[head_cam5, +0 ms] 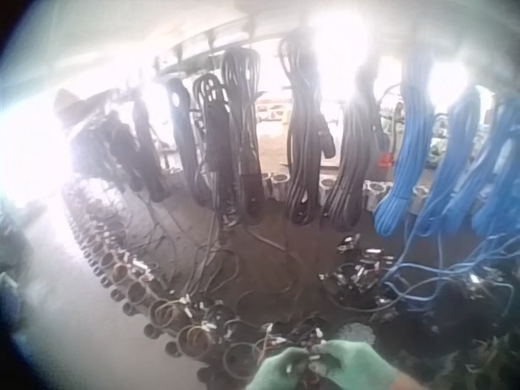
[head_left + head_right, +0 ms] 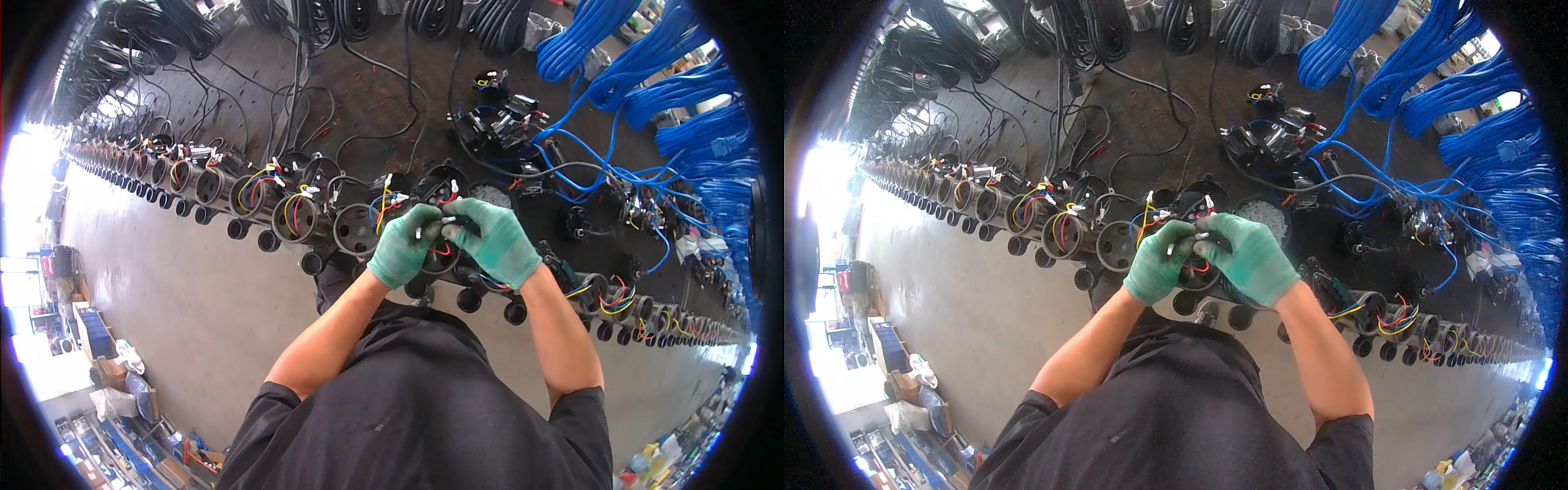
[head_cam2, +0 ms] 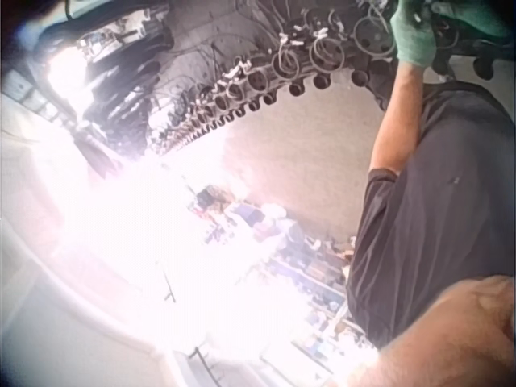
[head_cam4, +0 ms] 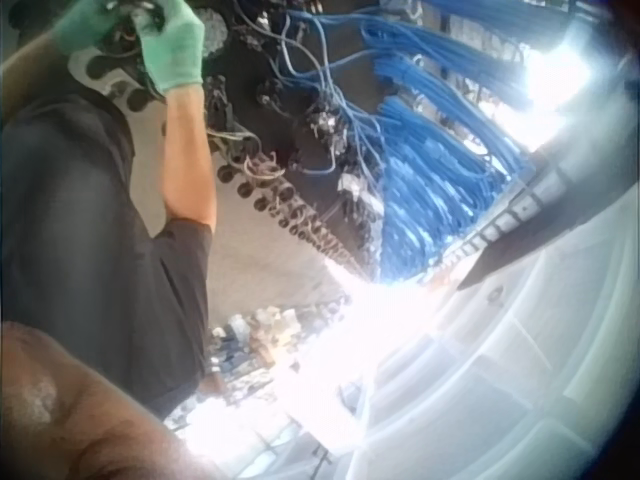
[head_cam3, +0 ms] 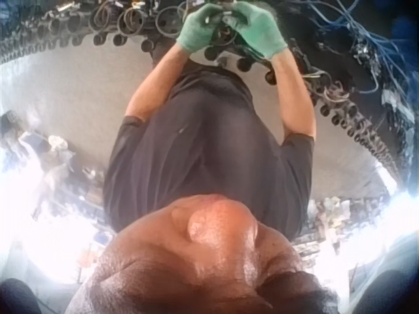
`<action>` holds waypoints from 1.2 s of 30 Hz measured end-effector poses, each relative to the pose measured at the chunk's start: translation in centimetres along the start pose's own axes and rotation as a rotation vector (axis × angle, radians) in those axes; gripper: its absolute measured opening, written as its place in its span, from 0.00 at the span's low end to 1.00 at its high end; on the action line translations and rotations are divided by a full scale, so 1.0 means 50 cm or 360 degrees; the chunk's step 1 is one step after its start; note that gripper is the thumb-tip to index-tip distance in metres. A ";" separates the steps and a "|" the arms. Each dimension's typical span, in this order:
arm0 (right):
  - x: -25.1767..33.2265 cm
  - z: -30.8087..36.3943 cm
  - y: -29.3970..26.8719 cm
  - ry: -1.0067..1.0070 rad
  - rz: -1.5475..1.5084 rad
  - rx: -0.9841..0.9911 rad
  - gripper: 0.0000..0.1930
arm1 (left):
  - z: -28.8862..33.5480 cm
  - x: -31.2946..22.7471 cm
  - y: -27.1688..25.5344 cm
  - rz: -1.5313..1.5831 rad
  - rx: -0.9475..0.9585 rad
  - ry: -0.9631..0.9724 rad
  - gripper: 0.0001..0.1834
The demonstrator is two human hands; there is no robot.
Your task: The person, wearing green gloves, picks up a black wire harness and connects colored wires to the terminals of an electric pump motor, then places a terminal block onto the motor and secures connections using a small tool.
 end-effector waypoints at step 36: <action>-0.001 0.074 -0.022 0.0122 0.0758 0.0058 0.39 | 0.003 -0.010 -0.020 0.0169 0.0082 0.0005 0.08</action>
Point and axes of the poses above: each hand's wrist, its own z-axis away from the middle knuckle, its own y-axis out of the palm, x = y × z, the point moved 2 cm from there along -z, towards the middle knuckle, and after that the axes turned 5 degrees about y, right-handed, at the moved point
